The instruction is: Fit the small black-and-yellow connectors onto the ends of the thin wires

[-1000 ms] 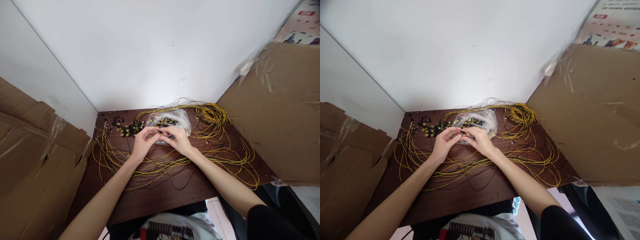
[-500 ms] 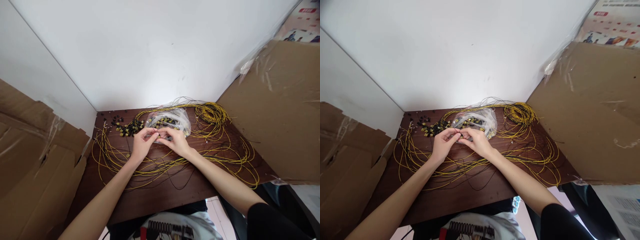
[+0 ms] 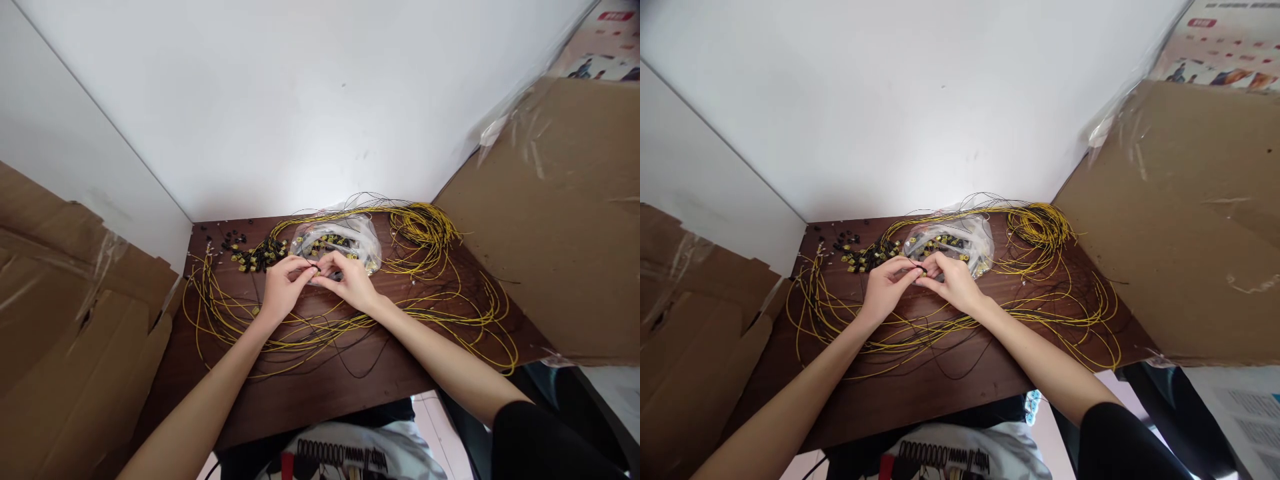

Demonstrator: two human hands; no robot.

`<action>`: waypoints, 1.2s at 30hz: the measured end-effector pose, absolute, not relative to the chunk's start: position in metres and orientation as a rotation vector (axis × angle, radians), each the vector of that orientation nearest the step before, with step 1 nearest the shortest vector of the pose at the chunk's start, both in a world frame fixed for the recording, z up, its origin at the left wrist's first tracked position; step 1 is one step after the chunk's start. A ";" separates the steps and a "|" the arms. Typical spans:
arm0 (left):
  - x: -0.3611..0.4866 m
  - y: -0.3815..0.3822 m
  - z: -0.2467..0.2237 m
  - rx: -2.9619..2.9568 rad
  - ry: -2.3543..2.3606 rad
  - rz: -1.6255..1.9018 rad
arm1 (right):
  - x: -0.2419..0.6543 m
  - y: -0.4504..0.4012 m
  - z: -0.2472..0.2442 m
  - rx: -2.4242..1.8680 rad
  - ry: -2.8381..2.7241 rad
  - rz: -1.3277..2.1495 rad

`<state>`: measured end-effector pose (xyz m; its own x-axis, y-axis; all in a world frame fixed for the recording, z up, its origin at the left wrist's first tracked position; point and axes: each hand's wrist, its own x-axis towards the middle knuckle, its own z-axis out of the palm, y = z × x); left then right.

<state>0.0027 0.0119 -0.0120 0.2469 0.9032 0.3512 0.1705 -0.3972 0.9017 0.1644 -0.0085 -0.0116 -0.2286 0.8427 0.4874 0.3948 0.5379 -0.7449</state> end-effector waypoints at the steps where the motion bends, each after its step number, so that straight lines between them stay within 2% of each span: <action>1: 0.003 0.012 -0.012 1.758 0.997 1.204 | 0.165 -0.008 -0.012 -1.019 -1.836 0.601; 36: 0.001 0.013 -0.011 1.808 0.949 1.171 | 0.168 -0.009 -0.009 -1.006 -1.890 0.552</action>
<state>0.0008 0.0132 -0.0109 0.3010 0.8808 0.3656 0.1757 -0.4281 0.8865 0.1675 -0.0085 -0.0088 -0.2671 0.8214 0.5039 0.4208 0.5698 -0.7059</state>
